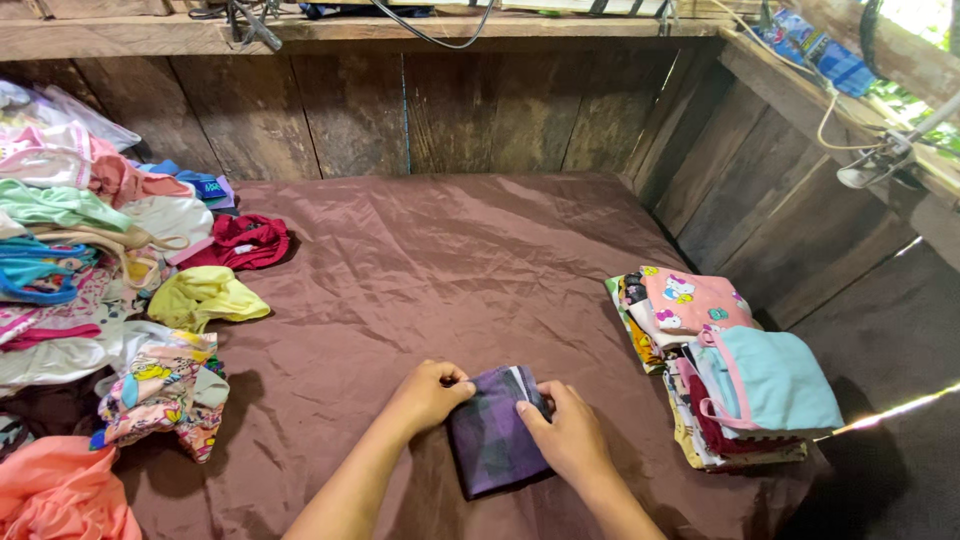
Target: The person folds a purple striped skirt and a floral patterned shirt on a bed, placing them onto a stack of folded laundry.
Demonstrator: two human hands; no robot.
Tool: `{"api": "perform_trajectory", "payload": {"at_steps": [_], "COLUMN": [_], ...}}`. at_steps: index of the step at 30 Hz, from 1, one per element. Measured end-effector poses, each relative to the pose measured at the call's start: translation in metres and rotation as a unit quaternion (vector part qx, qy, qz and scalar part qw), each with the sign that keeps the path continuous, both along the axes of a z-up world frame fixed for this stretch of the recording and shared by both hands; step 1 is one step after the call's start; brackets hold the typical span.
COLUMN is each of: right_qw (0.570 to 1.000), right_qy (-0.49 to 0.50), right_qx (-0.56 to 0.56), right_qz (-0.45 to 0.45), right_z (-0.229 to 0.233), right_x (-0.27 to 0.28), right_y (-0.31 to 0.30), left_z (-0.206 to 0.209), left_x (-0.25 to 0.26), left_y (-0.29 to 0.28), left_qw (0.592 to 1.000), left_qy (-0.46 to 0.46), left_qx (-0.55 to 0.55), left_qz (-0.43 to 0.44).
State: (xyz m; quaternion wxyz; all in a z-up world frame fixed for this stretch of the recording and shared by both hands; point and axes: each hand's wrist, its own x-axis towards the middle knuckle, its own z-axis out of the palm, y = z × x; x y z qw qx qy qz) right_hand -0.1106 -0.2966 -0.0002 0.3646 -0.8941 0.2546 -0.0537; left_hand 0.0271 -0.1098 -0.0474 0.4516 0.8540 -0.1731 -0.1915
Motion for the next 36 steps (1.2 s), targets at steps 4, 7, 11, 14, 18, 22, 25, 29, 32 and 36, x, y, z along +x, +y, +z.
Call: {"api": "perform_trajectory", "payload": {"at_steps": [4, 7, 11, 14, 18, 22, 25, 29, 32, 36], "right_qw": [0.998, 0.999, 0.998, 0.998, 0.999, 0.999, 0.984, 0.948, 0.932, 0.921], "right_qy": [-0.044, -0.039, -0.028, 0.005, 0.007, -0.038, -0.158, -0.123, -0.04, -0.049], "right_qx": [-0.028, -0.015, 0.037, 0.046, 0.032, 0.021, -0.047, -0.122, -0.163, -0.188], "right_qz": [0.017, 0.016, 0.032, 0.043, 0.022, 0.002, 0.061, 0.268, 0.32, 0.337], "right_z": [0.0, -0.001, -0.001, 0.0, 0.002, 0.002, -0.007, -0.019, -0.018, -0.012], "right_x": [-0.003, -0.003, 0.0, 0.001, 0.0, -0.001, 0.002, 0.008, 0.005, 0.003], "right_y": [0.004, 0.006, 0.005, 0.006, 0.004, 0.002, 0.001, 0.009, 0.01, 0.011], "left_z": [-0.001, -0.001, 0.003, 0.022, 0.043, 0.043, 0.033, 0.019, 0.017, 0.025], "left_x": [-0.004, -0.002, 0.011, 0.007, -0.015, -0.054, -0.087, -0.104, -0.106, -0.109], "left_y": [0.006, 0.005, 0.012, 0.016, 0.009, -0.002, -0.012, -0.013, -0.016, -0.013], "left_qw": [0.993, 0.989, 0.99, 0.984, 0.982, 0.966, 0.936, 0.929, 0.938, 0.934], "left_qy": [-0.087, -0.105, -0.062, -0.004, -0.075, -0.246, -0.351, -0.333, -0.274, -0.273], "left_qx": [0.069, 0.093, 0.1, 0.167, 0.173, 0.064, 0.038, 0.128, 0.186, 0.213], "left_qz": [-0.034, -0.043, -0.082, -0.064, -0.024, 0.053, -0.015, -0.097, -0.102, -0.086]}}
